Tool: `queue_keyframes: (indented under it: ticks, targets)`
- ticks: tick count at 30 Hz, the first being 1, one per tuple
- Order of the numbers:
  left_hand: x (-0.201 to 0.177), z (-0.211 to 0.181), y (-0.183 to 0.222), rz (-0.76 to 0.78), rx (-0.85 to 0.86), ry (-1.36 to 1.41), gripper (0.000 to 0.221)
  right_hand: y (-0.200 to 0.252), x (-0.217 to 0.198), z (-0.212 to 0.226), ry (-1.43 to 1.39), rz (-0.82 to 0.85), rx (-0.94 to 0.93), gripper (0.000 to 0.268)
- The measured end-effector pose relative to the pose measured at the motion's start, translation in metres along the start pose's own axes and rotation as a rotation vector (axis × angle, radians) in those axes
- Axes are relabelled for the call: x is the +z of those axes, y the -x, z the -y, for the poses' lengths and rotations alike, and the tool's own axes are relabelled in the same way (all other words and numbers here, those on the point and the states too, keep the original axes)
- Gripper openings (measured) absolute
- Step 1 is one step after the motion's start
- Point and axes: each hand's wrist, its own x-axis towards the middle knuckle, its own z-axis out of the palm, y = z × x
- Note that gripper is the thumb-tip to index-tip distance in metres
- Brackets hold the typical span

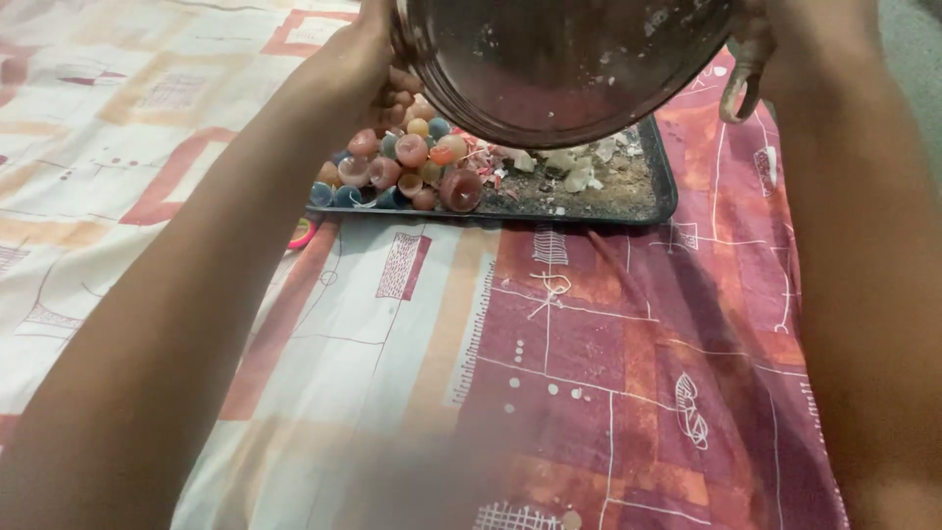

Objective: Cutting colorful wax scraps into smaller pieces using a knife on a metal tray.

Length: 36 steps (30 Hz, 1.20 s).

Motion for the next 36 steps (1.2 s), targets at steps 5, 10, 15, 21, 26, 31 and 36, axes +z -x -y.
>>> queue_keyframes:
  ticks: [5, 10, 15, 21, 26, 31, 36]
  targets:
    - [-0.002, -0.008, -0.003, -0.064, 0.052, 0.023, 0.078, -0.005, -0.007, -0.005, -0.025, -0.036, 0.010, 0.028]
    - [-0.004, -0.009, 0.005, -0.124, 0.092, -0.027, 0.071, 0.001, -0.006, 0.002, -0.043, -0.066, 0.026, 0.028]
    - [0.003, -0.013, 0.035, -0.139, 0.127, -0.156, 0.090, 0.013, -0.002, 0.004, -0.031, -0.163, 0.050, 0.030]
    - [0.010, -0.008, 0.114, -0.091, 0.081, -0.010, 0.107, 0.096, -0.010, 0.009, -0.102, -0.072, 0.049, 0.052]
    - [0.009, 0.039, 0.205, 0.026, 0.324, -0.130, 0.066, 0.191, -0.056, -0.009, -0.016, 0.278, 0.301, 0.048]
    - [0.032, 0.049, 0.270, -0.163, -0.052, -0.204, 0.049, 0.263, -0.061, -0.034, 0.271, 0.427, 0.521, 0.048]
    - [0.046, 0.039, 0.299, -0.229, -0.238, -0.281, 0.050, 0.297, -0.037, -0.055, 0.082, 0.419, 0.637, 0.048]
